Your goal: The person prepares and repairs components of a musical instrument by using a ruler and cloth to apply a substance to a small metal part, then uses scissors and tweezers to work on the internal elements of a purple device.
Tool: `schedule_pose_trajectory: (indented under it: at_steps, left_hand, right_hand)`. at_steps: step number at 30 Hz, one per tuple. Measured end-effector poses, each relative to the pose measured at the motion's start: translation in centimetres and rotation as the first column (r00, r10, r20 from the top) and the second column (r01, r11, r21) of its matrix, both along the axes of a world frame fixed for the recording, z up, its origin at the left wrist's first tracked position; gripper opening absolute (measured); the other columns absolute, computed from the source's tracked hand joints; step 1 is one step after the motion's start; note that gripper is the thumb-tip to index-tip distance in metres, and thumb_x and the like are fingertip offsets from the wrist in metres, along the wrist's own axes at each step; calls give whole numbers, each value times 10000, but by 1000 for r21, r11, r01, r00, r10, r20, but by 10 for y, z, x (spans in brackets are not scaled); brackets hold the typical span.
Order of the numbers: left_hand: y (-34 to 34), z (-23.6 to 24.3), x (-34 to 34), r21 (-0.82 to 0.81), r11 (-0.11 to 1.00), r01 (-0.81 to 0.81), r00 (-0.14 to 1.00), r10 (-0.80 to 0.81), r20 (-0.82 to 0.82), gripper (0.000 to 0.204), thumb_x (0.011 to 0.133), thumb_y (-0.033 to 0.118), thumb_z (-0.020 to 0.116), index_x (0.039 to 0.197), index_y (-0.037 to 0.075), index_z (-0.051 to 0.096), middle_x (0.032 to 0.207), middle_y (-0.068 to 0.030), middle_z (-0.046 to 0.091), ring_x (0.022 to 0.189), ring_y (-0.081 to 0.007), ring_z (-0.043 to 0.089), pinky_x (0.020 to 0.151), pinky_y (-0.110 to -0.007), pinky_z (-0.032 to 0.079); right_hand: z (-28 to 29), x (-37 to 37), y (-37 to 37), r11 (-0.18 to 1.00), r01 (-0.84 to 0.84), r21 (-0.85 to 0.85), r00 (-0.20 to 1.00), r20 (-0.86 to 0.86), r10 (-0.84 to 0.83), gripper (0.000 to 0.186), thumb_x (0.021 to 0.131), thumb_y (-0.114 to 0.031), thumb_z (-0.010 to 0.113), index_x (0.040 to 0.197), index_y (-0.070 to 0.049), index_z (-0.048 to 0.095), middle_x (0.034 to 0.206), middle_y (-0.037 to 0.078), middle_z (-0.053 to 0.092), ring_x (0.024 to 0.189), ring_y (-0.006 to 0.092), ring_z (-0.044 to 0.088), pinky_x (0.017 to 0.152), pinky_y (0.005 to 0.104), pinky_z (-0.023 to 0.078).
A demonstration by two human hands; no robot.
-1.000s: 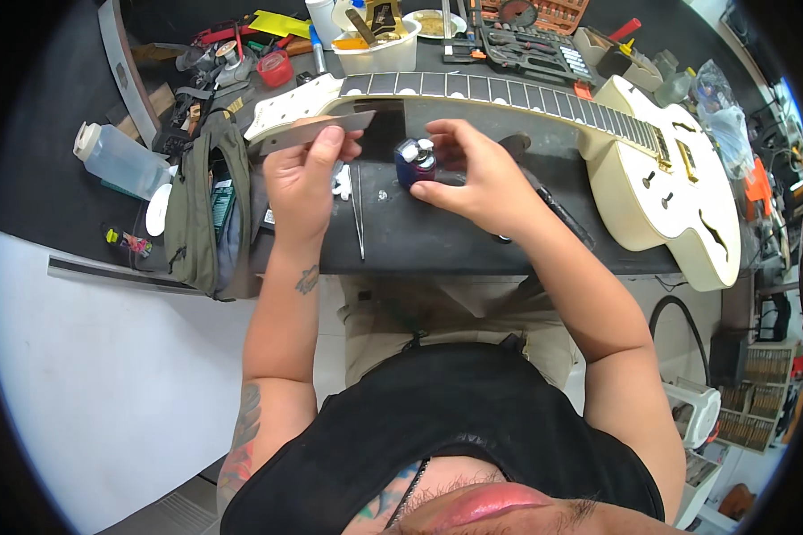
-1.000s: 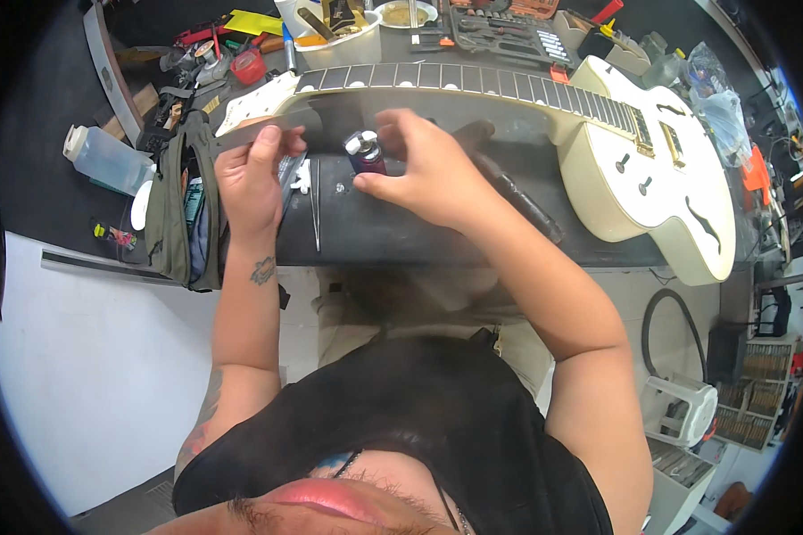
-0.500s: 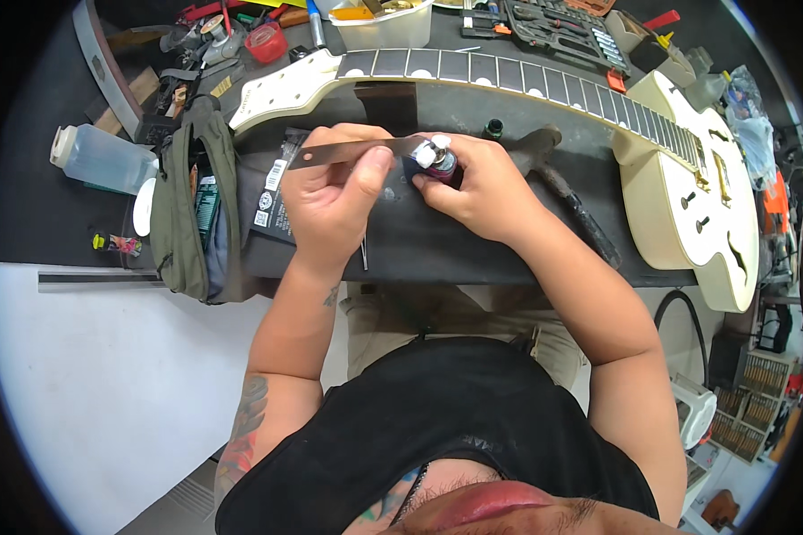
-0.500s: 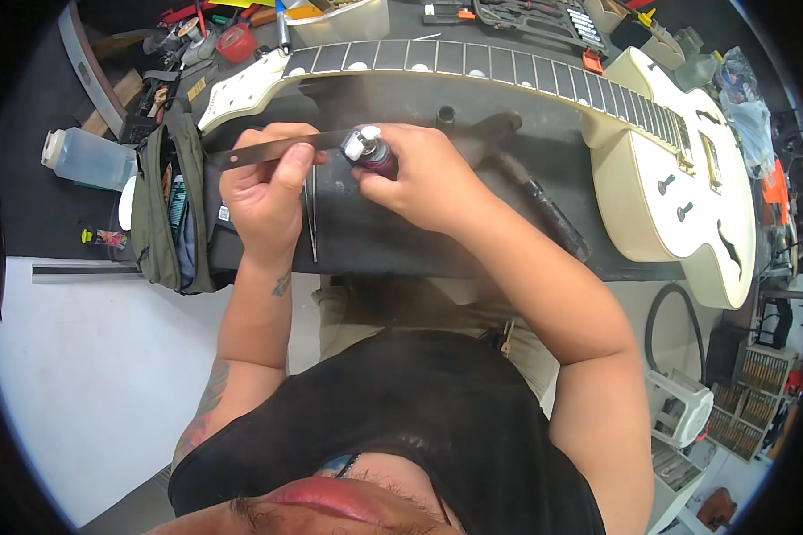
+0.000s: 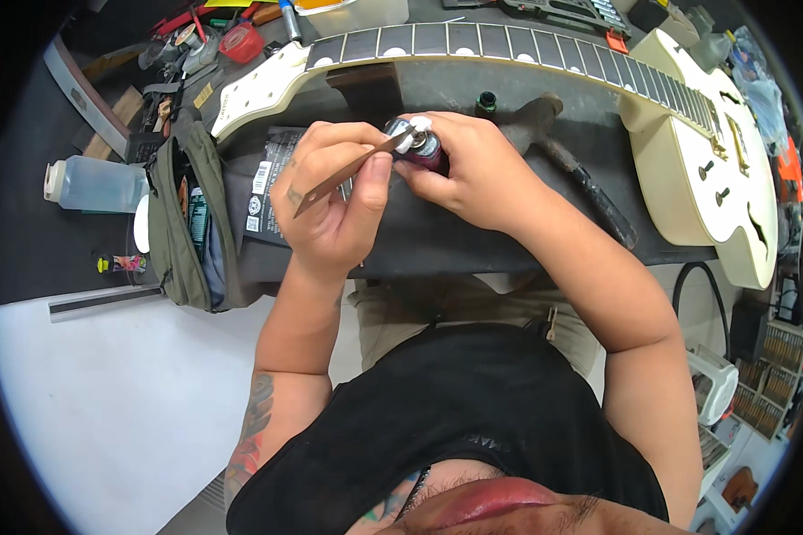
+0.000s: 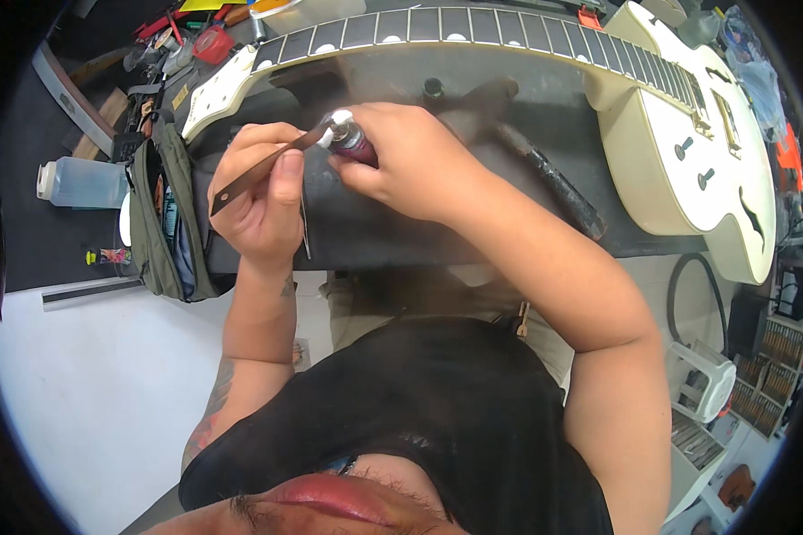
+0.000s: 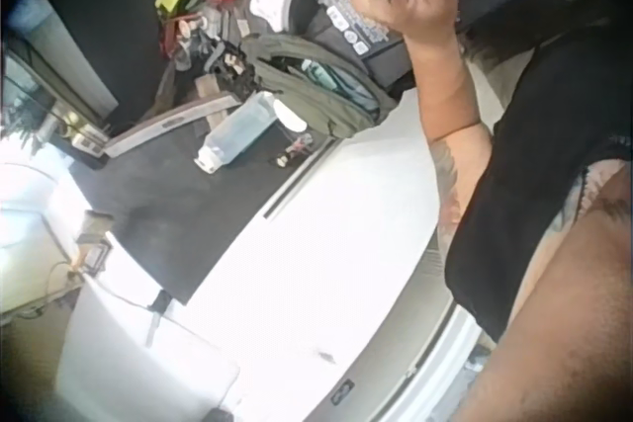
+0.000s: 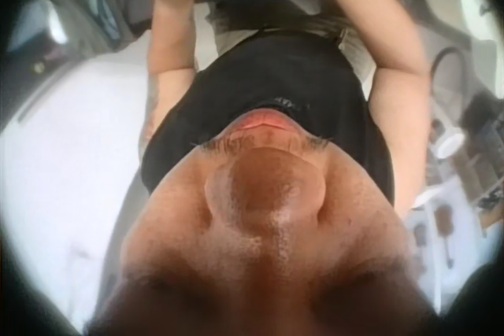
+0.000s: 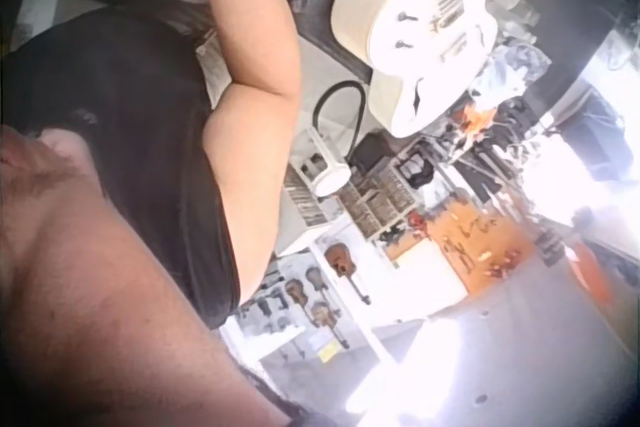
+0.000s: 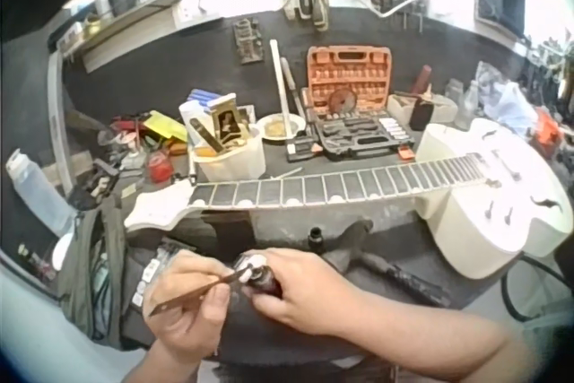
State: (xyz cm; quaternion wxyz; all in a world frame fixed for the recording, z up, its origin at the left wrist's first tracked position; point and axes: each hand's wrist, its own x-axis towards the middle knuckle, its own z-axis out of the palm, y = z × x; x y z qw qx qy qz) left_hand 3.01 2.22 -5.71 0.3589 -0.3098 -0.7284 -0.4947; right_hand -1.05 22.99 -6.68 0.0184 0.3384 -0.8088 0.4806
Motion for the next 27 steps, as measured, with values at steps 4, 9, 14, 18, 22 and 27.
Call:
schedule_pose_trajectory:
  at_steps: [4, 9, 14, 18, 22, 27]
  left_hand:
    - [-3, -4, 1, 75, 994, 79, 997, -77, -26, 219, 938, -134, 754, 1109, -20, 679, 1016, -201, 779, 801, -216, 686, 714, -313, 561]
    - [2, -2, 0, 21, 999, 24, 1000, -23, -19, 207, 966, -138, 723, 1137, -30, 682, 1022, -217, 767, 815, -201, 678, 715, -302, 558]
    - [-1, -10, 7, 245, 965, 90, 993, -104, 46, 219, 1009, -113, 691, 1197, -29, 616, 1120, -264, 748, 875, -209, 698, 780, -316, 589]
    - [3, -6, 3, 454, 881, 131, 964, -220, 150, 253, 1055, -40, 611, 1294, -5, 537, 1149, -297, 735, 897, -263, 713, 811, -386, 638]
    - [5, -5, 1, 435, 895, 94, 967, -187, 175, 212, 1117, 3, 608, 1304, -11, 510, 1197, -244, 712, 948, -217, 728, 855, -380, 675]
    - [8, 13, -1, 397, 917, 35, 969, -128, 211, 355, 1076, -70, 648, 1397, -25, 505, 1181, -193, 712, 965, -199, 731, 835, -352, 654]
  right_hand:
    - [-3, 0, 0, 1000, -7, -20, 999, -42, 6, 298, 943, -152, 812, 1197, -15, 738, 1074, 204, 759, 970, 437, 727, 872, 462, 595]
    - [-2, 0, 2, 1000, 1, -11, 1000, -27, -2, 287, 946, -152, 814, 1190, -18, 741, 1065, 199, 759, 970, 433, 720, 874, 456, 591]
    - [-1, 0, 1, 1000, -5, -3, 1000, 11, 5, 291, 949, -149, 817, 1195, -14, 740, 1069, 196, 762, 968, 423, 728, 875, 452, 592]
    - [-1, 0, 1, 1000, 0, 2, 1000, 31, 0, 296, 952, -152, 823, 1199, -14, 739, 1072, 193, 765, 968, 415, 732, 875, 450, 592]
    - [-3, -2, 1, 1000, -11, -14, 1000, -21, 11, 303, 951, -157, 824, 1205, -14, 740, 1070, 194, 764, 971, 421, 731, 879, 456, 592]
    - [-3, -3, 2, 1000, -11, -10, 999, -34, 11, 313, 953, -168, 821, 1214, -15, 741, 1107, 201, 776, 1009, 430, 735, 904, 461, 596]
